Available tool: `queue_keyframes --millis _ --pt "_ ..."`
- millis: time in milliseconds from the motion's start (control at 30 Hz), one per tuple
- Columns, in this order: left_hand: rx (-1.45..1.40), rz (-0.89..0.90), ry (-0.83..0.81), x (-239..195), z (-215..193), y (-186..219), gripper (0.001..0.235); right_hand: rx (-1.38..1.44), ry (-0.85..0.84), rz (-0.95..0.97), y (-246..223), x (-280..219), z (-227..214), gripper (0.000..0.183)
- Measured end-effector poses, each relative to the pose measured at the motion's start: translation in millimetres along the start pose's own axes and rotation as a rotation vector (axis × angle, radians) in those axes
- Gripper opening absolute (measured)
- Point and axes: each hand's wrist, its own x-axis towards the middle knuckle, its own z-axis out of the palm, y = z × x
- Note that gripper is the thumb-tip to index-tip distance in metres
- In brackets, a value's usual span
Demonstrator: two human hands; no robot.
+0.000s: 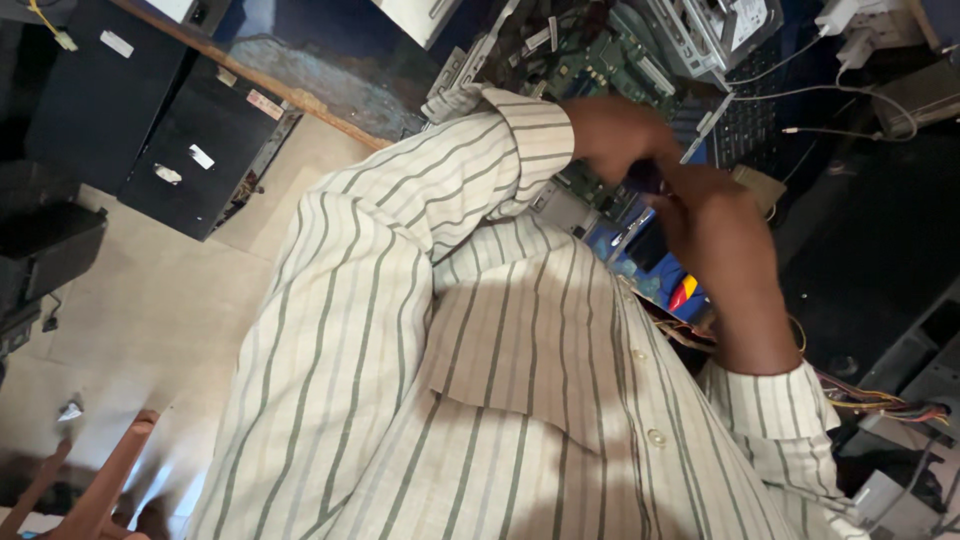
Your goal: The person uses a screwdriver to remove and install screws on a computer motherboard inside an open case. They also handle a small black component, placing it onto the board and securing it with screws.
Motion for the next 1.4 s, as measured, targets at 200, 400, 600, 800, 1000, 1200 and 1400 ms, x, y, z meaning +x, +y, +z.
queue_keyframes --millis 200,400,600,800,1000,1200,1400 --pt "-0.186 -0.083 0.009 5.7 0.1 8.1 0.057 -0.312 0.162 0.104 21.8 1.4 36.2 0.032" --pt "-0.189 -0.084 0.142 6.0 7.5 16.8 0.054 -0.635 0.21 0.194 30.0 9.2 50.6 0.048" --pt "-0.193 -0.111 0.169 0.3 15.2 17.3 0.05 -0.264 0.127 0.124 9.1 3.6 21.9 0.034" --pt "-0.197 -0.107 0.126 7.2 11.6 11.6 0.047 0.032 0.101 -0.189 1.1 1.2 -6.0 0.039" --pt "-0.171 -0.124 0.164 -2.9 7.5 12.4 0.044 -0.176 0.102 0.022 21.7 -1.7 25.4 0.028" --pt "-0.175 -0.194 0.338 -8.9 26.2 12.2 0.039 -0.691 0.21 0.352 41.6 10.2 63.7 0.063" --pt "-0.325 -0.235 0.404 5.5 64.2 14.9 0.019 -0.602 0.015 0.471 18.9 17.9 46.2 0.066"
